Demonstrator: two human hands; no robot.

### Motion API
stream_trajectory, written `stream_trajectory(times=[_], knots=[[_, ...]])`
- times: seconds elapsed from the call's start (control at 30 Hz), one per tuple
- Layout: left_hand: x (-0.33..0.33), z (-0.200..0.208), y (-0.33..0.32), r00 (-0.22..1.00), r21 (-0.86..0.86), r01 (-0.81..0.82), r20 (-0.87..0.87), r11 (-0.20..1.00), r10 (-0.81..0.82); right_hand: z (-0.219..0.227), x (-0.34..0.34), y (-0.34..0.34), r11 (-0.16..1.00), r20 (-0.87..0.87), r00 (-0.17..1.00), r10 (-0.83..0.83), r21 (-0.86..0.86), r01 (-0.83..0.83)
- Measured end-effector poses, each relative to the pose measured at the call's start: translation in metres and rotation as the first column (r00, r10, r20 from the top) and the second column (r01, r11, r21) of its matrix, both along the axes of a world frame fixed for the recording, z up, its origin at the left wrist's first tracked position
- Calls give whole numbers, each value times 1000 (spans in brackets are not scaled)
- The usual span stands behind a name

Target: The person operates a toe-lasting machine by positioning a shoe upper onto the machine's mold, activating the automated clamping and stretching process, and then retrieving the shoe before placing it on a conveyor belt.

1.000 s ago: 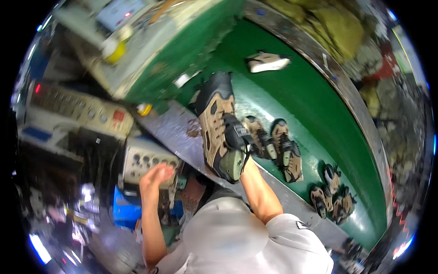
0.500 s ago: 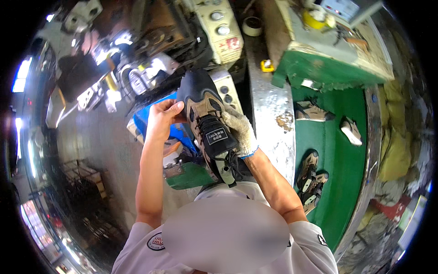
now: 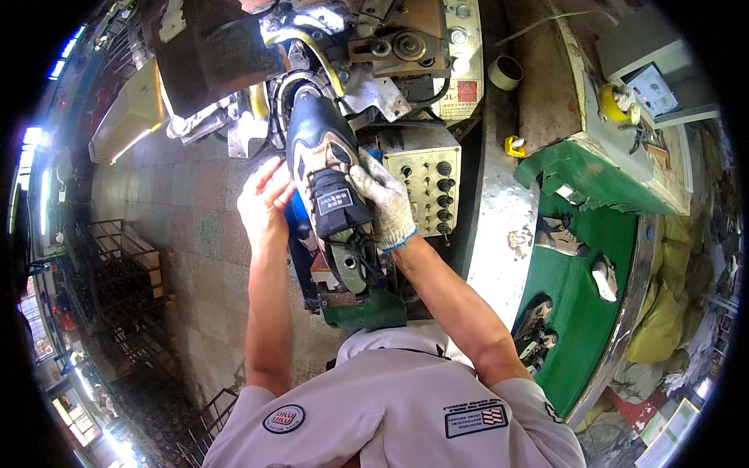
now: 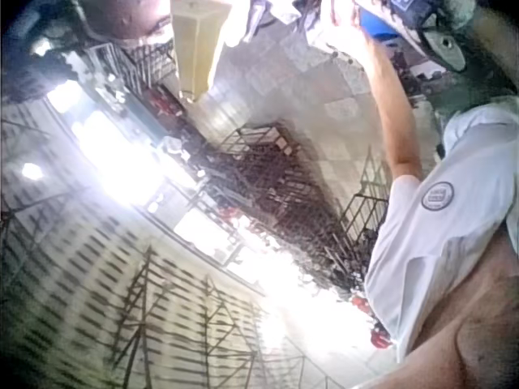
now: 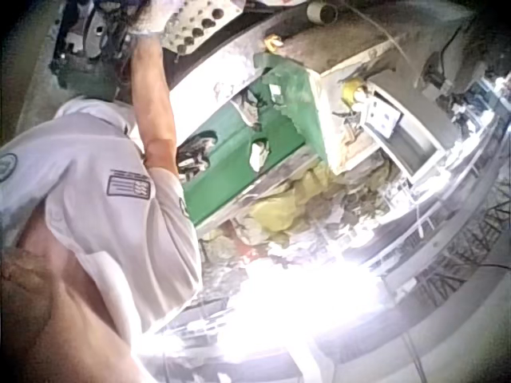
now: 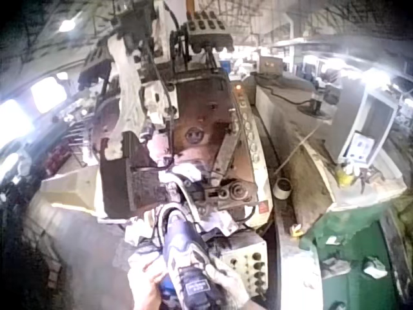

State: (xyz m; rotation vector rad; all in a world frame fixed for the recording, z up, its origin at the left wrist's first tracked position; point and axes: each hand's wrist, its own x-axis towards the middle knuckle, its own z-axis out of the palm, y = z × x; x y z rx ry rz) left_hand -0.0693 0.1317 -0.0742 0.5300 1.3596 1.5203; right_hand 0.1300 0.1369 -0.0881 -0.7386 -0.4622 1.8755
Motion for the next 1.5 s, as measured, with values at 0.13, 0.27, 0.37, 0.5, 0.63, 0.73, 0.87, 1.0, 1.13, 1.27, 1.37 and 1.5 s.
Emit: stream_trajectory(times=[0.13, 0.27, 0.37, 0.5, 0.63, 0.73, 0.87, 1.0, 1.13, 1.27, 1.37, 1.5], knots=[[-6, 3, 15, 997, 99, -71, 22, 993, 69, 8, -23, 22, 998, 10, 998, -62, -5, 62], [6, 1, 19, 994, 111, -110, 11, 988, 110, 7, -40, 42, 996, -51, 995, -89, 11, 89], [9, -37, 9, 993, 60, 39, -109, 997, -32, -1, -45, 44, 987, 125, 980, -154, -36, 160], [25, -37, 1, 925, -176, 149, 373, 973, -74, -13, -43, 42, 982, 232, 958, -169, -40, 183], [17, -57, -1, 973, -166, 146, 203, 975, -111, -21, -48, 31, 978, 239, 958, -161, -92, 187], [4, -65, 3, 987, -194, 158, 51, 968, -151, -31, -57, 27, 971, 192, 966, -171, -133, 199], [-1, -61, 9, 983, -173, 184, 34, 968, -181, -31, -64, 24, 959, 127, 970, -206, -171, 225], [-6, -65, 12, 976, -134, 215, -12, 968, -218, -38, -68, 24, 957, 144, 966, -217, -164, 239], [-8, -68, 12, 975, -161, 216, -17, 963, -221, -35, -71, 23, 952, 125, 960, -249, -153, 267], [-11, -89, 10, 966, -97, 212, -128, 972, -224, -40, -69, 25, 963, 164, 957, -238, -92, 255], [-3, -73, 12, 975, -100, 215, -39, 971, -220, -45, -63, 27, 967, 210, 947, -242, -30, 254], [4, -76, 9, 977, -14, 192, -89, 981, -193, -45, -61, 30, 967, 330, 909, -256, 85, 242]])
